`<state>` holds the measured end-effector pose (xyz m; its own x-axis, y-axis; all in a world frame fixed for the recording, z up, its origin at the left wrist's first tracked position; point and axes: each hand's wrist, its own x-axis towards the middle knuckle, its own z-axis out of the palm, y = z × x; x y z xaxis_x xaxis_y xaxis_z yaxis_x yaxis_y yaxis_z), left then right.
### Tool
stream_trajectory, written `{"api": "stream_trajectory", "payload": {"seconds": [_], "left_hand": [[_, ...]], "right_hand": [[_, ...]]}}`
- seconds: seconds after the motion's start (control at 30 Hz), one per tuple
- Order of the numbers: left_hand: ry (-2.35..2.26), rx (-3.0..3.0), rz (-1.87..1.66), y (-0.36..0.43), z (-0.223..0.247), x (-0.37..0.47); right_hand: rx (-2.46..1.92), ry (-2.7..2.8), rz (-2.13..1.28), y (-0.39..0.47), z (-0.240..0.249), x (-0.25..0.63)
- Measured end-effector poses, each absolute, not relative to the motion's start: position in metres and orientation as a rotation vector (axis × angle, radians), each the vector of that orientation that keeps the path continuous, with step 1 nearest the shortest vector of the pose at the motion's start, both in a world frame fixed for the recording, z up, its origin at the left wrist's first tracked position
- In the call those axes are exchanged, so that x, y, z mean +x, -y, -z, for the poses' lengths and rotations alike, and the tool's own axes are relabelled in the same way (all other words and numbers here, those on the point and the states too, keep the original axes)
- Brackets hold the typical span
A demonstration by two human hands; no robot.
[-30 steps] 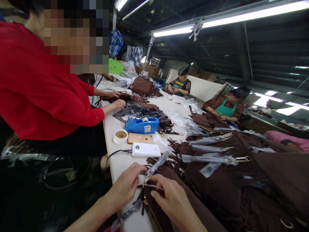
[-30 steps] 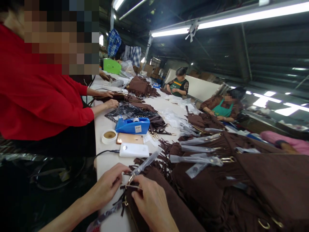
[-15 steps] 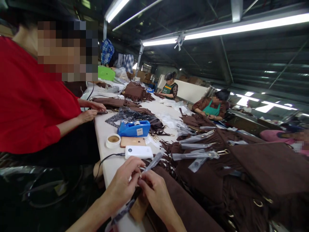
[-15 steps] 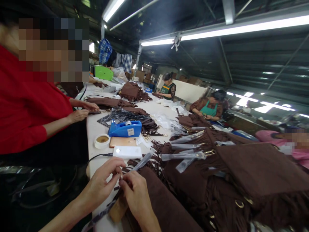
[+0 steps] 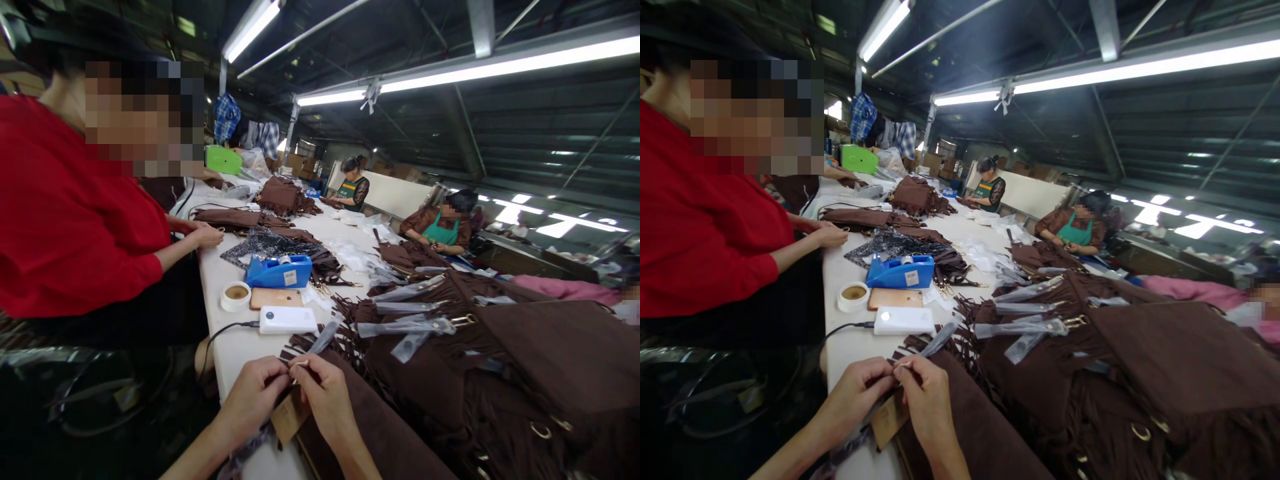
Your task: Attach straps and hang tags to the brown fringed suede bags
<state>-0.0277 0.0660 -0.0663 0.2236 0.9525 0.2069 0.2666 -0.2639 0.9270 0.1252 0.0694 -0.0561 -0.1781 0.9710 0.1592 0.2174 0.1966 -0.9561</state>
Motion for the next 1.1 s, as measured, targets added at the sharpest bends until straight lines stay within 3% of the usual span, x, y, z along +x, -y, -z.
{"api": "stream_trajectory", "payload": {"seconds": [0.2, 0.43, 0.63, 0.83, 1.1], "left_hand": [[-1.154, 1.695, -1.168, -0.063, 0.07, -0.027], [-0.757, 0.942, -1.069, -0.069, 0.069, -0.029], [-0.662, 0.783, -1.024, -0.073, 0.067, -0.035], [-0.471, 0.614, -1.063, -0.072, 0.07, -0.037], [-0.738, 0.987, -1.099, -0.069, 0.079, -0.036]], "right_hand": [[-1.19, 1.608, -0.953, -0.069, 0.055, 0.126], [-1.228, 1.7, -0.918, -0.068, 0.056, 0.126], [-1.116, 2.02, -0.97, -0.046, 0.047, 0.141], [-0.991, 2.209, -0.565, -0.037, 0.055, 0.141], [-1.444, 2.316, -0.296, -0.054, 0.057, 0.141]]}}
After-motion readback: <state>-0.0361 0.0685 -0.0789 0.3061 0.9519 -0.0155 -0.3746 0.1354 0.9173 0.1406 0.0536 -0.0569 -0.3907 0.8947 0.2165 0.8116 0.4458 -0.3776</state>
